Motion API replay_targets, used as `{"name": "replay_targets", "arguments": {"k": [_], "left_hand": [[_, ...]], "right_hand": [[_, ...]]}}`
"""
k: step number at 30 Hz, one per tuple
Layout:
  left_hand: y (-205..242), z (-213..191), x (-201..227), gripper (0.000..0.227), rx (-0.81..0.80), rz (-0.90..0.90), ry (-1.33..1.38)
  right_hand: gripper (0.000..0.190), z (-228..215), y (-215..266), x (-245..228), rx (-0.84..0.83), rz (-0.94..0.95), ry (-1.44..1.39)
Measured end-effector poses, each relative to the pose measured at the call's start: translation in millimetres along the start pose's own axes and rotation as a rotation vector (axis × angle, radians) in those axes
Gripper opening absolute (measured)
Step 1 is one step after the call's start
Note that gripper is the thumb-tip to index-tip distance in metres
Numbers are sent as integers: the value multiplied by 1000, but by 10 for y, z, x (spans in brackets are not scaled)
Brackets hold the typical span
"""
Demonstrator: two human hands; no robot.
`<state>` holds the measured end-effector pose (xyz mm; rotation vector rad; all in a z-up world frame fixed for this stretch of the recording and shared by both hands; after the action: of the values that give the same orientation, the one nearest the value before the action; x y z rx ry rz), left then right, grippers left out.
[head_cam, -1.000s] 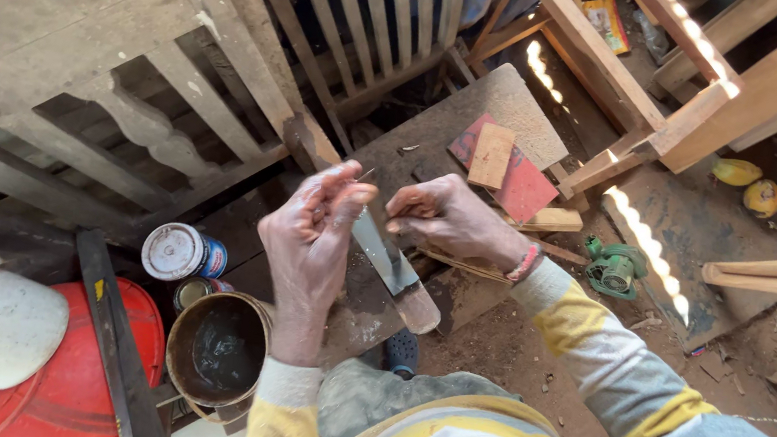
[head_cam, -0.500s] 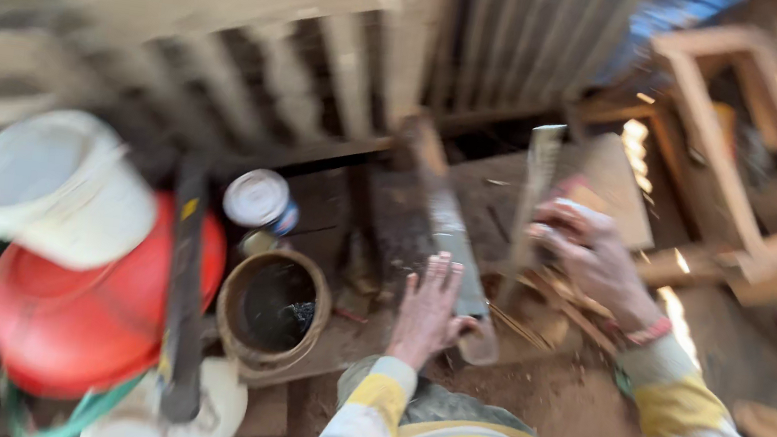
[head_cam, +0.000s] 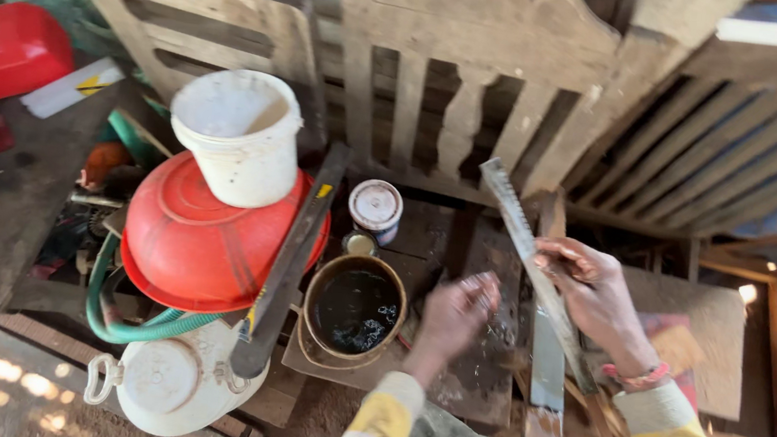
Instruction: The person applies a liquid substance to a metal strip using a small cloth or applicator, then wipes and handles the strip while it rests on a wooden frame.
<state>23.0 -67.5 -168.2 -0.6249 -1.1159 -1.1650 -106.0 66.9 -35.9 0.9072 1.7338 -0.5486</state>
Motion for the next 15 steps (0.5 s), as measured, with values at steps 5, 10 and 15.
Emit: {"name": "replay_targets", "arguments": {"k": [5,10,15], "left_hand": [[-202,-453,1073,31,120,17,383],[-196,-633,1494,24,297,161,397],[-164,-720,1602,21,370,121,421]], "right_hand": [[30,522,-280,-442,-93,1,191],[31,857,-472,-788,-202,16,222],[31,1009,-558,-881,-253,26,195]]}}
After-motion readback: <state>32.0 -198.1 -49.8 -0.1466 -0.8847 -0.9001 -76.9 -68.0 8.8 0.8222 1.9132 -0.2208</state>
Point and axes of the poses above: each hand's wrist, its own y-axis away from the middle knuckle, its own z-axis out of the palm, x = y × z, the point moved 3 cm from there along -y, towards the middle knuckle, and after that the axes turned 6 degrees about y, right-handed, at the moved point
